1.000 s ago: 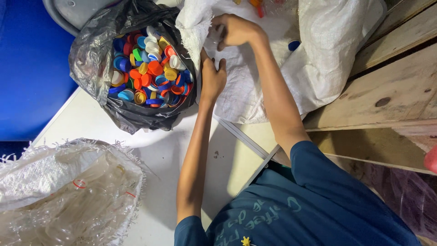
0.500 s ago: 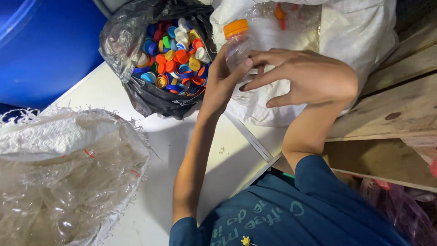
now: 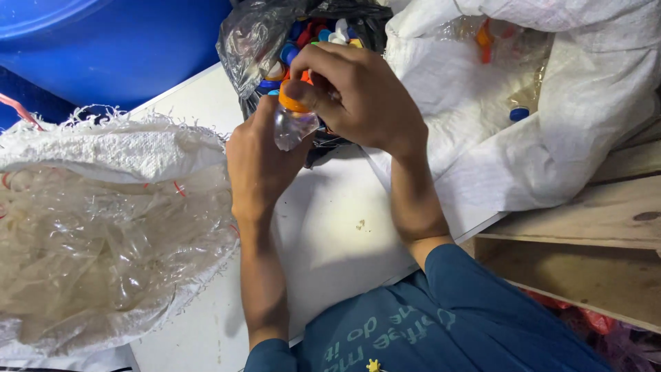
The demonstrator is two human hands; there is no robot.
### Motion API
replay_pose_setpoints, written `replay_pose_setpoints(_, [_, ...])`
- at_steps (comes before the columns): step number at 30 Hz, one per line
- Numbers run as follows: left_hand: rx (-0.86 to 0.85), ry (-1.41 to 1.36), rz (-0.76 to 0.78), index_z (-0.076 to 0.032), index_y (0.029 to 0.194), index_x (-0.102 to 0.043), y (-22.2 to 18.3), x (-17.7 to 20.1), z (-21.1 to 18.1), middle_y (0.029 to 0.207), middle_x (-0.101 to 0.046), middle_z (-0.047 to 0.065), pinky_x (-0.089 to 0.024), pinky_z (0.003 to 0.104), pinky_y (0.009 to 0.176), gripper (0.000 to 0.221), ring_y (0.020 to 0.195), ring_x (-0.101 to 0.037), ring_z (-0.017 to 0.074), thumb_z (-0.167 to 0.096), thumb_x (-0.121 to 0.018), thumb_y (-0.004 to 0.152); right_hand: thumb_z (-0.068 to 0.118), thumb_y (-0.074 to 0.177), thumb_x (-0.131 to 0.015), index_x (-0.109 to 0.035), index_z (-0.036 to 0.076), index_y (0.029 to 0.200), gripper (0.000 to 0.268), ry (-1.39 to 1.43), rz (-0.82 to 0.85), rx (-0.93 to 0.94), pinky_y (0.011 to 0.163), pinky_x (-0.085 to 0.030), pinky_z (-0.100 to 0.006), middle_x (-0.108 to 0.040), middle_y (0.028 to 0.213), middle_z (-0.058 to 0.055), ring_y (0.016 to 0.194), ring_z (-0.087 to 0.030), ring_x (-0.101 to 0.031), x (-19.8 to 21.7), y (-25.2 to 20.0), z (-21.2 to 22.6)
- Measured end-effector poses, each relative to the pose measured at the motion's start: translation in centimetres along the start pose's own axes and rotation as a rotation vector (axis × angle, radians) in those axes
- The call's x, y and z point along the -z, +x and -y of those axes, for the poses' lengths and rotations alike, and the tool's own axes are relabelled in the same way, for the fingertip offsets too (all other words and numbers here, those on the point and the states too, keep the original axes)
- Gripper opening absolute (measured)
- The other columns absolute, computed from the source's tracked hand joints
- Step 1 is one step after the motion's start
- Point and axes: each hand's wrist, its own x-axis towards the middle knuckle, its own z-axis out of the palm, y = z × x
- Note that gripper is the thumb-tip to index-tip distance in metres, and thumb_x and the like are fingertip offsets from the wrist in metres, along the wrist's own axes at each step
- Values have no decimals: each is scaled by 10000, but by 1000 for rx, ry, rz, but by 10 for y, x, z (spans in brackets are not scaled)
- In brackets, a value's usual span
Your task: The person repeatedly picks up plastic bottles from a white sack, removes the caps by hand, and places the caps into a black bag while discarding the empty bottles into another sack. The process is continuous and repetitive throughout the clip.
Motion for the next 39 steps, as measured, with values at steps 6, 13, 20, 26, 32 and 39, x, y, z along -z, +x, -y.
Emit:
replay_pose_setpoints(6, [-94, 296, -95, -98, 1152, -640, -6, 31, 3, 1024, -656, 93, -539, 442, 701, 451, 915, -689, 336, -198, -883, 785, 289, 1049, -687, -649, 60, 1025, 234, -123, 52, 34, 605, -513, -371, -681, 718, -91, 647, -239, -704, -39, 20, -11])
replay_pose_setpoints(13, [-127, 297, -131, -79, 1098, -675, -9, 39, 3, 957, -618, 77, -515, 423, 644, 453, 821, -674, 297, -209, -925, 743, 281, 1028, -698, -597, 16, 913, 306, -72, 94, 96, 607, -474, -393, -620, 684, -138, 622, -289, -644, -52, 23, -21])
replay_pose_setpoints(20, [-189, 15, -65, -52, 1082, -729, -9, 44, 14, 884, -654, 79, -539, 386, 652, 427, 726, -687, 271, -203, -939, 742, 168, 982, -687, -567, 10, 818, 257, 160, 171, 132, 572, -459, -321, -578, 640, -87, 571, -165, -607, -52, 24, -32])
replay_pose_setpoints(26, [-186, -96, 32, -29, 1146, -752, -7, 47, 23, 890, -682, 89, -573, 346, 669, 499, 726, -716, 230, -262, -947, 749, 128, 967, -683, -560, 3, 796, 245, 139, 193, 145, 540, -397, -328, -516, 601, -92, 527, -154, -513, -56, 26, -35])
replay_pose_setpoints(32, [-165, -177, 104, 21, 1134, -741, -6, 49, 33, 901, -711, 111, -556, 321, 637, 530, 703, -715, 211, -303, -946, 768, 135, 954, -696, -572, 9, 767, 257, 117, 167, 172, 560, -378, -324, -516, 605, -74, 522, -150, -479, -65, 27, -44])
replay_pose_setpoints(39, [-121, -399, 195, 33, 1120, -720, -8, 42, 37, 919, -755, 90, -561, 295, 666, 458, 770, -729, 140, -280, -917, 848, 149, 965, -674, -566, 16, 759, 268, 227, 186, 109, 547, -389, -299, -553, 616, -39, 540, -110, -517, -68, 24, -48])
